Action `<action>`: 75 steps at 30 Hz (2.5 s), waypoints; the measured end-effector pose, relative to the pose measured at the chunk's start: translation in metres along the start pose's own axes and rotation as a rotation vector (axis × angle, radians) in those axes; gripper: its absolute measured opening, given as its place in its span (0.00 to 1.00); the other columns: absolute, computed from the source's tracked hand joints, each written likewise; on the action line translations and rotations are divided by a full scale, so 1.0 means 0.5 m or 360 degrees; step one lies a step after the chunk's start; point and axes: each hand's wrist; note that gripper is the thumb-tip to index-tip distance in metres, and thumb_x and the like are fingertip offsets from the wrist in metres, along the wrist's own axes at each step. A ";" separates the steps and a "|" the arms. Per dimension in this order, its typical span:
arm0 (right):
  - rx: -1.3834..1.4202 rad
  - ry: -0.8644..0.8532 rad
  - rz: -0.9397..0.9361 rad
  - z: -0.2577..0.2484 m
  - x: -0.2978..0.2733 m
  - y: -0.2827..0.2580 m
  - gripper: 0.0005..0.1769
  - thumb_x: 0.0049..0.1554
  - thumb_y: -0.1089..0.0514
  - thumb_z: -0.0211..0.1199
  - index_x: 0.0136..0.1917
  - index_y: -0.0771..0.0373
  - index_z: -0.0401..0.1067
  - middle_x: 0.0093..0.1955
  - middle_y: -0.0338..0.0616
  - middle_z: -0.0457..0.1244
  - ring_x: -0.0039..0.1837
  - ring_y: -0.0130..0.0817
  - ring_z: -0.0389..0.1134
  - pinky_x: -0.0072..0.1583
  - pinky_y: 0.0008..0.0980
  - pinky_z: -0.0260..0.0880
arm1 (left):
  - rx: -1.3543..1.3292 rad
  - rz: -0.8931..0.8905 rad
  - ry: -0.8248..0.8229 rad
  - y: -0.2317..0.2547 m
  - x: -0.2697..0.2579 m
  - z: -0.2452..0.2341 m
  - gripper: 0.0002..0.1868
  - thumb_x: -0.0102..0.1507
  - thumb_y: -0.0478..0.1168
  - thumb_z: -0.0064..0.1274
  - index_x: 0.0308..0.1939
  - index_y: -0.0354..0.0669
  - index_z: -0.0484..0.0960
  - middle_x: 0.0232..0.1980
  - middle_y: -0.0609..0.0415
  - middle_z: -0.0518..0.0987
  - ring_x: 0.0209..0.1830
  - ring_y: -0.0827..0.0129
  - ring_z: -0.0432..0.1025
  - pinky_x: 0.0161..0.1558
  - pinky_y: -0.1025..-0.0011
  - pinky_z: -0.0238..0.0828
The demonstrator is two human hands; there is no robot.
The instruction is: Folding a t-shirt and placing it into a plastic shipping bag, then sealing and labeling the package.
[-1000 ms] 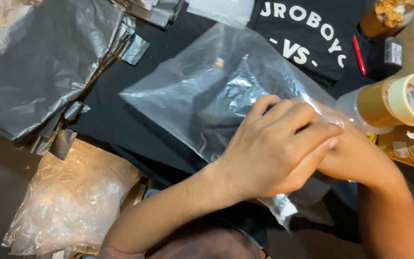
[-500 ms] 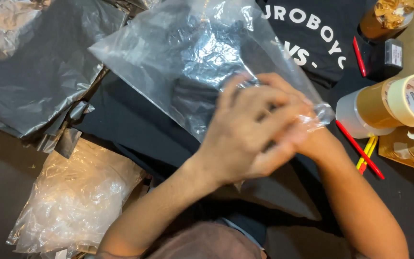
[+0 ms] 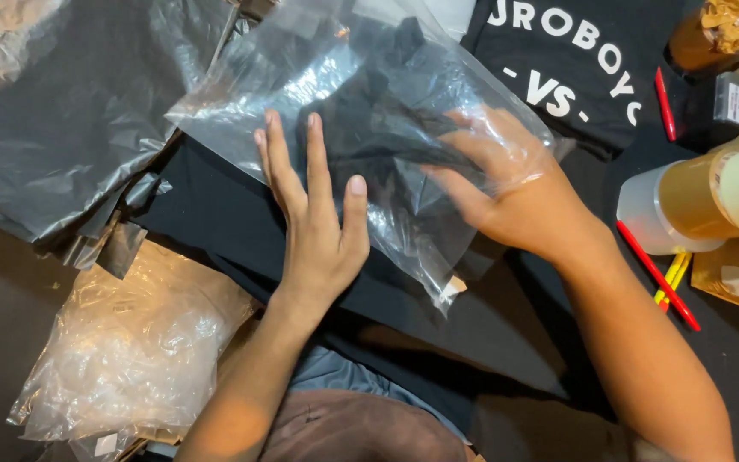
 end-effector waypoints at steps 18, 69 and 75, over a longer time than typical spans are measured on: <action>0.0551 -0.0232 0.0514 -0.039 0.063 -0.019 0.13 0.65 0.57 0.57 0.59 0.64 0.73 0.59 0.43 0.64 0.61 0.37 0.66 0.63 0.36 0.63 | -0.2384 -0.0977 0.0382 0.075 -0.034 -0.002 0.51 0.68 0.46 0.50 0.81 0.56 0.27 0.84 0.47 0.34 0.82 0.51 0.45 0.71 0.56 0.52; 0.0252 -0.0158 -0.0082 0.108 -0.017 -0.077 0.26 0.62 0.46 0.60 0.72 0.51 0.68 0.64 0.38 0.67 0.60 0.45 0.71 0.59 0.44 0.72 | -0.2238 -0.1868 -0.0107 0.158 -0.109 0.044 0.25 0.74 0.48 0.33 0.71 0.39 0.65 0.68 0.39 0.71 0.70 0.45 0.68 0.69 0.42 0.63; 0.0395 -0.0231 -0.0030 0.072 -0.013 -0.073 0.39 0.56 0.43 0.72 0.75 0.54 0.63 0.71 0.44 0.64 0.71 0.50 0.65 0.74 0.51 0.57 | -0.2284 -0.1899 -0.0100 0.152 -0.113 0.047 0.21 0.72 0.41 0.34 0.66 0.36 0.70 0.65 0.38 0.73 0.69 0.41 0.69 0.68 0.39 0.64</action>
Point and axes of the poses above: each hand's wrist, its own x-axis towards the middle knuckle, its own z-axis out of the palm, y = z × x
